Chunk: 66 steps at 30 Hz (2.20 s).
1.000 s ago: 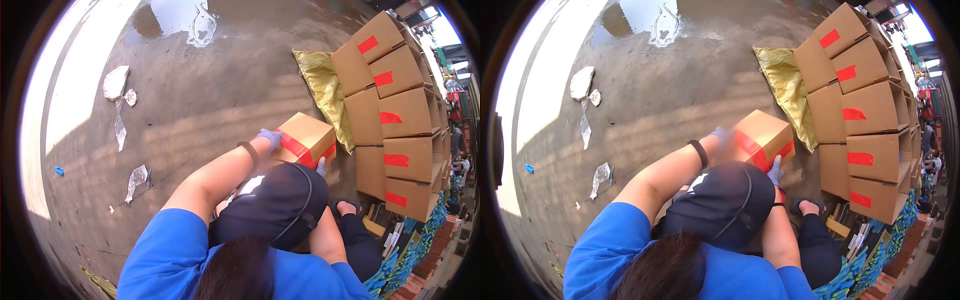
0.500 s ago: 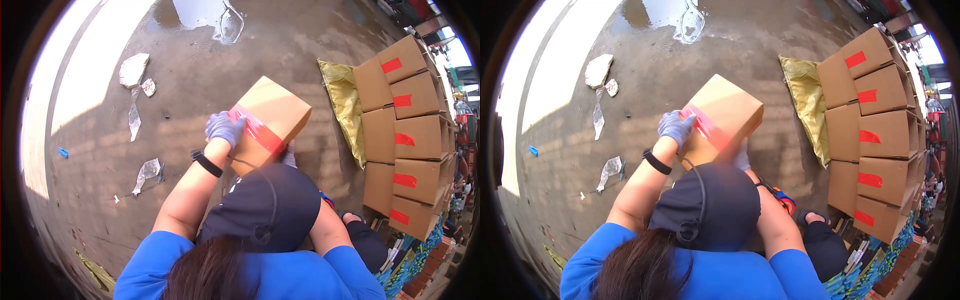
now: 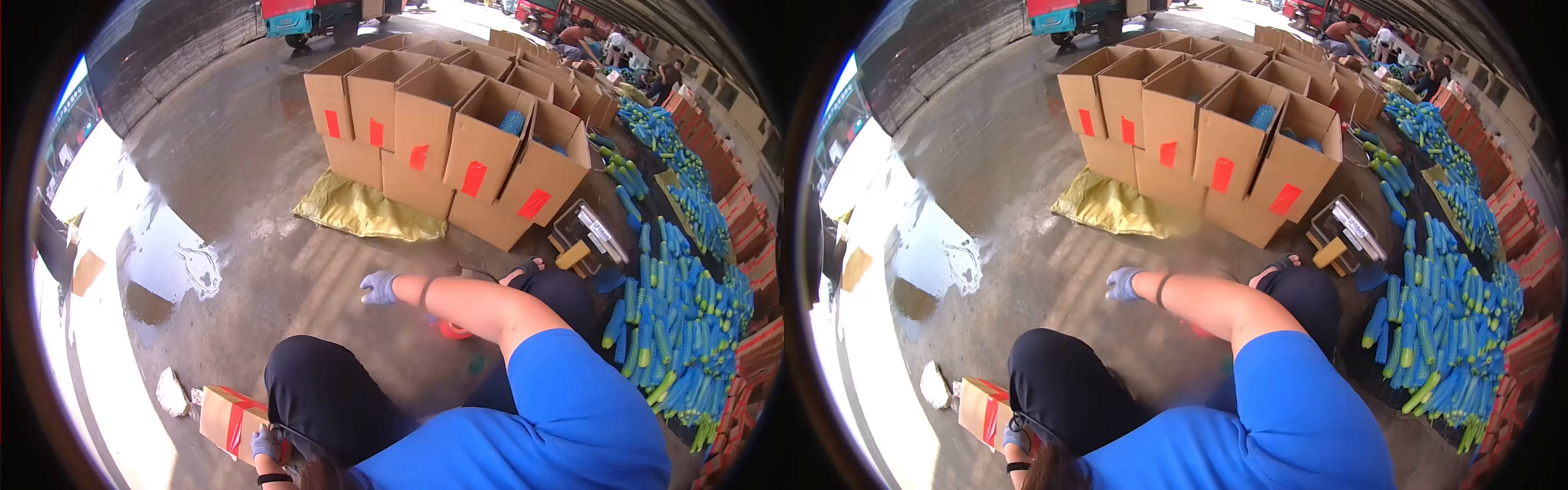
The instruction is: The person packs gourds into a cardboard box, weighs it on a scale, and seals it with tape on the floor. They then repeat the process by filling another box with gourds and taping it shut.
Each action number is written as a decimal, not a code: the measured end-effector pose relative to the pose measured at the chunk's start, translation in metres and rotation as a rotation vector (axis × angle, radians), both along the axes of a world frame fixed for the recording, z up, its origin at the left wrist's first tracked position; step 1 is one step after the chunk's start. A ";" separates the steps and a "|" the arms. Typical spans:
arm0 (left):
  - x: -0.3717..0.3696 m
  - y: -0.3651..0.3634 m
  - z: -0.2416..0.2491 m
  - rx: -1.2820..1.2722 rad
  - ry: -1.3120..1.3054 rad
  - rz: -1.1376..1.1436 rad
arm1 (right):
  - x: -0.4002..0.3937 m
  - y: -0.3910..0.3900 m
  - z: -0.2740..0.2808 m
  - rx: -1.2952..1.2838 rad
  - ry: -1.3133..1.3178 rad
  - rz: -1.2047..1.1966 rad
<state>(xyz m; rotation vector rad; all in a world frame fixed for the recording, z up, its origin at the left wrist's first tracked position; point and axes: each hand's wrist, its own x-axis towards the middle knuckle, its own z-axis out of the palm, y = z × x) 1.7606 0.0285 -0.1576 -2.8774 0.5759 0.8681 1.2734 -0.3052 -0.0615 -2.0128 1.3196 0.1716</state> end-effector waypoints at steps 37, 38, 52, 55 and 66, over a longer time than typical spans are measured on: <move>-0.803 -0.416 0.272 -0.310 1.541 -0.107 | -0.513 -0.041 0.229 -0.265 -0.118 -1.266; -0.803 -0.412 0.264 -0.327 1.534 -0.010 | -0.511 -0.033 0.231 -0.216 -0.155 -1.258; -0.628 -0.302 0.335 -0.541 1.551 -0.313 | -0.417 0.106 0.281 -0.381 0.066 -0.758; -0.545 -0.280 0.327 -0.484 1.684 -0.286 | -0.384 0.099 0.216 -0.296 -0.089 -0.722; -0.275 -0.242 0.224 -0.425 1.436 0.002 | -0.121 0.119 0.093 -0.336 0.012 -0.173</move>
